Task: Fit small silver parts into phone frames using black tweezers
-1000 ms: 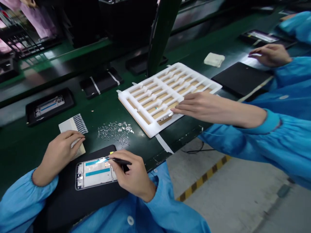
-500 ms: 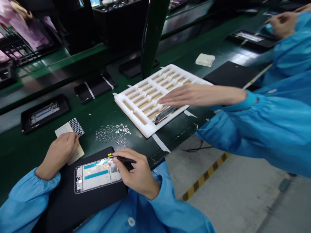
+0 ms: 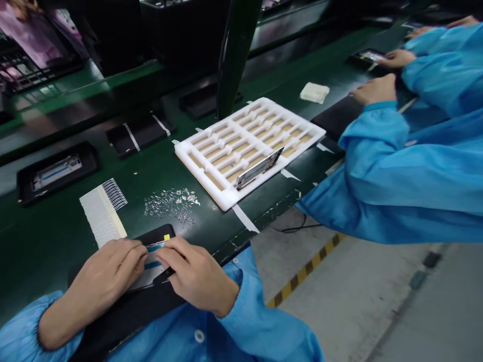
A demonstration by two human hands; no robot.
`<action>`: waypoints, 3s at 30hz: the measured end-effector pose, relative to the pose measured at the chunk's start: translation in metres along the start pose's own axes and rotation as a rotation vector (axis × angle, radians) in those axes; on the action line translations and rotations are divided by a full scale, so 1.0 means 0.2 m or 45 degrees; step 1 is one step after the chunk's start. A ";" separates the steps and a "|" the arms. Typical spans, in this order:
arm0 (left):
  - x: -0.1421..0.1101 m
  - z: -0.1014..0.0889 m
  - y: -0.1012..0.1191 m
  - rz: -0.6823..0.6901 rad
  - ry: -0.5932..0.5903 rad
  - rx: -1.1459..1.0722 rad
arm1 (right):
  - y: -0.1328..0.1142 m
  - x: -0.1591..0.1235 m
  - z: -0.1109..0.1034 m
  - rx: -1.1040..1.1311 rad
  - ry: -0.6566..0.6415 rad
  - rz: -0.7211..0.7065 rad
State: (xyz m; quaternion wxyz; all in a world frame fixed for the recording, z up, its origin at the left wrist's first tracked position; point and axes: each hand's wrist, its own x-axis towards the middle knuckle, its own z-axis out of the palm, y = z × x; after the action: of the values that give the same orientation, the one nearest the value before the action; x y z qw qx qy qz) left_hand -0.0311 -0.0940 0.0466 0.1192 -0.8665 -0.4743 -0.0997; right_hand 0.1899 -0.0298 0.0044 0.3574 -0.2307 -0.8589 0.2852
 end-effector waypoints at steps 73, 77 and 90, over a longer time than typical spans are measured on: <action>0.74 0.22 -1.42 -1.022 -0.335 -0.215 | 0.29 -0.15 0.01 0.331 1.000 0.800; 0.80 0.23 -1.43 -1.068 -0.472 -0.217 | 0.28 -0.14 0.01 0.277 1.003 0.740; 1.51 0.37 -0.11 -0.231 -0.149 -0.620 | 0.30 -0.14 0.01 0.252 1.034 0.830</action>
State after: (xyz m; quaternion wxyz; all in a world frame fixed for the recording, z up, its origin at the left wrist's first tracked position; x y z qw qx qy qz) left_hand 0.1154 0.1809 0.0656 -0.1300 -0.8279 -0.5181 -0.1711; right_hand 0.2173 -0.0035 -0.0484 0.5741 -0.5428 -0.5040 0.3490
